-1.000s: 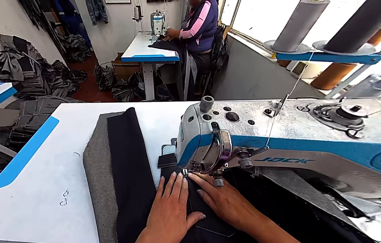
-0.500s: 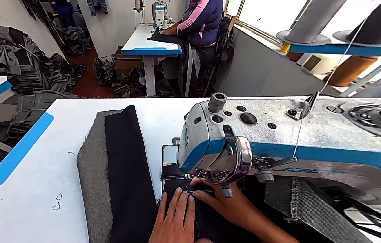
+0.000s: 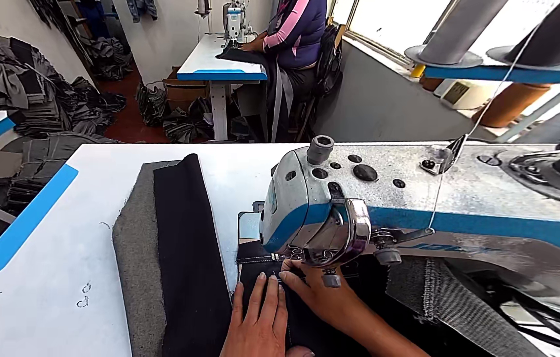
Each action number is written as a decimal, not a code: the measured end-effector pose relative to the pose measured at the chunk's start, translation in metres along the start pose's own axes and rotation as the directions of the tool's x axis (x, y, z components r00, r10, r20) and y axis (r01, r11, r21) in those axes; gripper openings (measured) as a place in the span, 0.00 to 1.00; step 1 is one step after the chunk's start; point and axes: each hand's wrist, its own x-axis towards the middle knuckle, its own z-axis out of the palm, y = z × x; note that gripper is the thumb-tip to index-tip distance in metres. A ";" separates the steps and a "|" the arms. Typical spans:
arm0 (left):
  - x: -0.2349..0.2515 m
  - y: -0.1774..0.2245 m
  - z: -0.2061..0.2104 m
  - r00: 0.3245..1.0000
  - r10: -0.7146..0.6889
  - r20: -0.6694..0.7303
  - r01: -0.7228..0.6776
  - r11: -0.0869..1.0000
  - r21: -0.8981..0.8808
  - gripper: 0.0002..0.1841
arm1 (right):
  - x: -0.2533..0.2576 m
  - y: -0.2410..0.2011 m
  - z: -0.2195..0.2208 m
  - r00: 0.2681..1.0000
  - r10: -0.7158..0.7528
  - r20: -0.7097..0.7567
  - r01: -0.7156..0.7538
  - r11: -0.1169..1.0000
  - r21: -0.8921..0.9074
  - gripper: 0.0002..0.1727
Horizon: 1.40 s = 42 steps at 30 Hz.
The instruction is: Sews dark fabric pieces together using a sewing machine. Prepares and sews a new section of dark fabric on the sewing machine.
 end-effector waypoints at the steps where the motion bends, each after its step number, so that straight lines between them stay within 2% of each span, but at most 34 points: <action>1: 0.001 0.000 -0.001 1.000 0.002 0.002 -0.002 1.000 -0.001 0.46 | -0.002 0.001 0.002 0.999 -0.013 -0.034 0.013 1.000 -0.012 0.20; 3: 0.001 0.000 -0.003 1.000 0.003 0.017 -0.003 1.000 -0.001 0.46 | -0.010 0.008 0.013 0.960 -0.166 -0.226 0.144 0.983 -0.112 0.17; 4: 0.002 0.000 -0.004 1.000 -0.001 0.028 0.001 1.000 -0.001 0.46 | -0.013 0.016 0.020 0.887 -0.317 -0.335 0.246 0.940 -0.238 0.13; 5: 0.002 0.000 -0.005 0.999 -0.003 0.036 0.003 1.000 -0.003 0.45 | -0.016 0.023 0.024 0.806 -0.462 -0.369 0.327 0.869 -0.372 0.13; 6: 0.002 -0.001 -0.004 1.000 -0.001 0.029 0.001 1.000 -0.003 0.45 | -0.022 0.028 0.024 0.755 -0.562 -0.338 0.382 0.796 -0.469 0.15; 8: 0.003 -0.003 -0.001 1.000 0.004 0.005 -0.004 1.000 -0.006 0.46 | -0.031 0.034 0.020 0.726 -0.638 -0.255 0.429 0.711 -0.557 0.22; 10: 0.002 -0.005 0.002 1.000 0.007 -0.015 -0.007 1.000 -0.004 0.47 | -0.033 0.040 0.023 0.727 -0.643 -0.240 0.445 0.708 -0.548 0.24; 16: 0.013 -0.018 0.005 0.999 0.007 -0.050 -0.007 1.000 -0.004 0.47 | -0.012 0.042 0.023 0.742 -0.592 -0.314 0.431 0.781 -0.452 0.22; 18: 0.014 -0.019 0.004 0.999 0.003 -0.043 -0.003 1.000 -0.001 0.47 | -0.007 0.042 0.028 0.712 -0.581 -0.395 0.439 0.807 -0.395 0.20; 22: 0.017 -0.021 0.002 1.000 -0.009 -0.019 0.008 0.999 -0.044 0.47 | 0.010 0.052 0.048 0.599 -0.565 -0.567 0.471 0.822 -0.321 0.17; 26: 0.022 -0.028 0.000 1.000 -0.010 -0.014 0.009 0.998 -0.068 0.47 | 0.014 0.050 0.048 0.627 -0.538 -0.563 0.467 0.839 -0.280 0.17; 30: 0.021 -0.030 0.001 1.000 0.009 -0.028 -0.011 0.998 -0.060 0.46 | 0.013 0.050 0.050 0.603 -0.547 -0.580 0.474 0.831 -0.292 0.17; 35: 0.021 -0.031 -0.001 1.000 0.013 -0.014 -0.014 0.997 -0.071 0.46 | 0.013 0.049 0.049 0.613 -0.545 -0.572 0.468 0.834 -0.293 0.18; 42: 0.021 -0.032 0.006 0.996 0.021 -0.091 -0.024 0.999 -0.031 0.46 | 0.013 0.052 0.045 0.641 -0.557 -0.529 0.484 0.828 -0.285 0.17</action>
